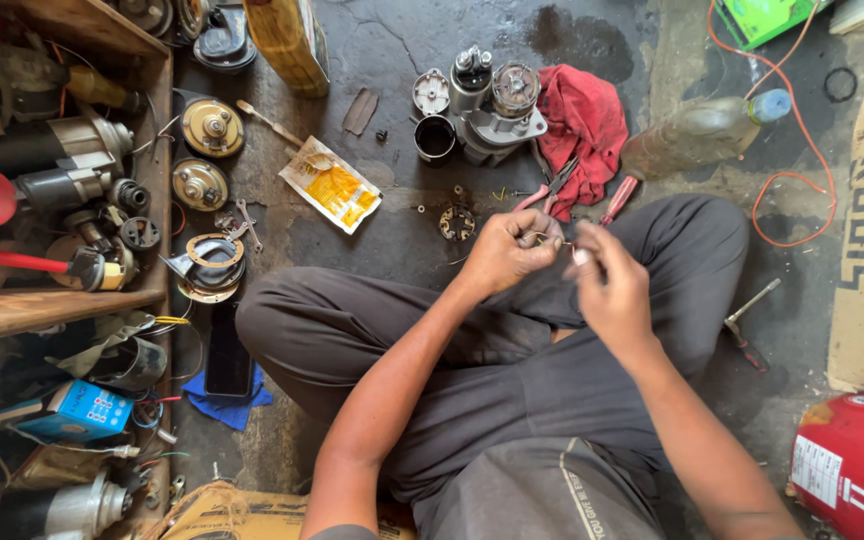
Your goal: The person sits on the floor and repairs a small electrical motor component. They use pliers to strip and twist wires, then insert and secure them into the component's terminals. The person handles the component and tools throughout the process.
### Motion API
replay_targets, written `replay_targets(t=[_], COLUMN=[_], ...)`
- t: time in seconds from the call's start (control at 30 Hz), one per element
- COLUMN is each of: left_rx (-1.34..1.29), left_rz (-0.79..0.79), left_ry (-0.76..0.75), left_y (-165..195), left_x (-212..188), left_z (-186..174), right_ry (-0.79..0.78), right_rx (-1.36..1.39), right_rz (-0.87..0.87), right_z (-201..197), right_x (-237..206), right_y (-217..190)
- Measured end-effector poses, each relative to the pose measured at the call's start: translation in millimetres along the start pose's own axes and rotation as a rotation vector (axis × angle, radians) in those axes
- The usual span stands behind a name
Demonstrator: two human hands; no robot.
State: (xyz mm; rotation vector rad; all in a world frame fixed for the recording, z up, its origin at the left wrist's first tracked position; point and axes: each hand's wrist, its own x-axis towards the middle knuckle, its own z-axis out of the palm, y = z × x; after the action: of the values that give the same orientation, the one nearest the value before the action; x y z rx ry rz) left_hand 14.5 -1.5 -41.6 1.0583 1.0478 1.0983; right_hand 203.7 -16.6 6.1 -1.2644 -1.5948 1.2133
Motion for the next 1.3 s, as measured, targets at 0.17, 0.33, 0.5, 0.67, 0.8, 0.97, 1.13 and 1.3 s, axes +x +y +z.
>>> replay_targets(t=[0.17, 0.33, 0.5, 0.67, 0.8, 0.97, 1.13, 1.3], left_rx=[0.071, 0.151, 0.121, 0.135, 0.196, 0.163, 0.115, 0.192], left_rz=[-0.013, -0.047, -0.013, 0.006, -0.015, 0.011, 0.007, -0.004], left_ry=[-0.029, -0.009, 0.006, -0.006, 0.006, 0.029, -0.020, -0.014], left_y=[4.4, 13.2, 13.4, 11.2, 13.2, 14.4, 12.2, 13.4], left_x=[-2.9, -6.2, -5.9, -4.5, -6.7, -6.2, -5.8, -7.3], left_z=[3.7, 2.0, 3.8, 6.4, 4.6, 1.3, 4.7, 4.1], right_ry=[0.042, -0.040, 0.010, 0.104, -0.037, -0.002, 0.084, 0.047], right_rx=[-0.156, 0.344, 0.032, -0.603, 0.335, 0.278, -0.378, 0.219], right_rz=[-0.120, 0.378, 0.120, -0.399, 0.370, 0.303, -0.230, 0.361], right_z=[2.8, 4.2, -0.5, 4.4, -1.1, -5.7, -4.5, 4.0], right_x=[-0.9, 1.6, 1.2, -6.7, -2.7, -3.4, -9.6, -6.9], right_y=[11.5, 19.0, -18.0, -19.4, 3.1, 3.3, 6.7, 24.1])
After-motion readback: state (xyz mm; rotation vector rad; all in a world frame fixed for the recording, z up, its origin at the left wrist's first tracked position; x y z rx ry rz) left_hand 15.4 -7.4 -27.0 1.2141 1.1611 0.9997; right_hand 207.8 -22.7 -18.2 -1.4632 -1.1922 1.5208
